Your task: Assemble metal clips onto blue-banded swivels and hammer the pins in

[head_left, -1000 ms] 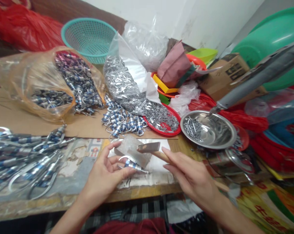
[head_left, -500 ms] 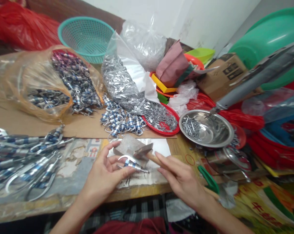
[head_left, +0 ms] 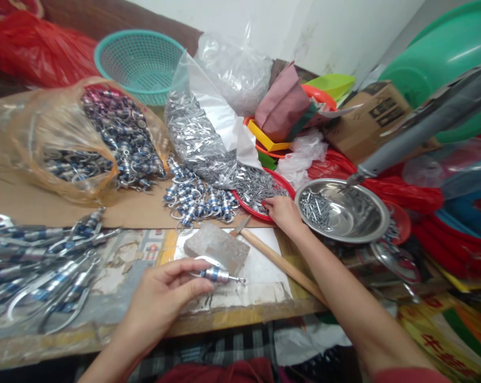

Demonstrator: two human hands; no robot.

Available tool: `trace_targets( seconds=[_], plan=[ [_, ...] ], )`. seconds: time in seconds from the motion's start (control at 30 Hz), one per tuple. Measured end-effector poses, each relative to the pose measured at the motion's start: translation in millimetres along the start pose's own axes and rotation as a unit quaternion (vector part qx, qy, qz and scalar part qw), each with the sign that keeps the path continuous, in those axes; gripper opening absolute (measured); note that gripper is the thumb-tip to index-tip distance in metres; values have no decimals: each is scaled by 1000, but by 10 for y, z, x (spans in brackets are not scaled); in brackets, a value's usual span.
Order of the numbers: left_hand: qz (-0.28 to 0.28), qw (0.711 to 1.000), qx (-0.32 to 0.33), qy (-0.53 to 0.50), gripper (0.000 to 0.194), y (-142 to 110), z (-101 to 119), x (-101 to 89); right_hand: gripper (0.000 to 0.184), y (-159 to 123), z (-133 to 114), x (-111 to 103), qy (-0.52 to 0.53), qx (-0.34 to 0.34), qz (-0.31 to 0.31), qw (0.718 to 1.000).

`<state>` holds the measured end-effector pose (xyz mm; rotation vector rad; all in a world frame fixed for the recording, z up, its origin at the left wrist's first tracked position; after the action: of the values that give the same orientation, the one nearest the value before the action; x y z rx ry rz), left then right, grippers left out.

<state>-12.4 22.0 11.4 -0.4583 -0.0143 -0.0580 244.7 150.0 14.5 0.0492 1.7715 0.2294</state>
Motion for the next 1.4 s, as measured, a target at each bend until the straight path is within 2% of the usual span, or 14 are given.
trace_targets(
  seconds=[0.1,0.2,0.37,0.4,0.47,0.57,0.7,0.8,1.0,1.1,1.2,1.23,1.33,1.4],
  plan=[
    [18,998,26,55,16,16,-18,-24,22,240,47,51,3,16,-11,1000],
    [31,992,71,95,14,31,-9,-62,26,273,-2,17,40,12,6,999],
    [51,986,112,116,16,33,47,-71,22,-192,-405,-137,177,-32,36,983],
    [61,988,102,100,21,35,49,-65,22,-335,-531,-164,223,-53,31,973],
    [68,994,75,33,35,39,39,-41,19,-610,-795,-227,378,-128,41,916],
    [38,994,55,-86,48,45,19,9,14,-886,-1086,-300,444,-191,66,873],
    [-1,987,65,-147,49,39,27,56,14,-994,-1226,-301,473,-181,108,855],
    [-9,985,75,-156,48,30,44,72,14,-1020,-1264,-239,493,-177,105,845],
    [62,992,101,-38,33,21,69,37,11,-1090,-1285,-119,542,-112,78,829],
    [73,989,123,34,19,11,99,21,11,-1118,-1275,-118,553,-102,72,824],
    [50,992,107,38,13,-6,119,13,13,-1158,-1236,-138,524,-145,79,835],
    [42,995,87,32,12,-11,121,8,13,-1175,-1213,-145,502,-175,93,842],
    [14,999,34,7,13,-17,125,-13,35,-1226,-1119,-158,392,-300,165,854],
    [3,999,52,17,12,-13,144,-31,38,-1247,-1055,-164,309,-380,205,848]
  ],
)
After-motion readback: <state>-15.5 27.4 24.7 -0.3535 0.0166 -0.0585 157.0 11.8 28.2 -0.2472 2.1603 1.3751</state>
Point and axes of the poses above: each hand's wrist, its own y-axis towards the middle knuckle, its own x-axis out of the palm, z = x × y, the point moved 2 cm from there along y, towards the middle knuckle, and after that the axes turned 6 degrees about -x, right-handed, at the moved point
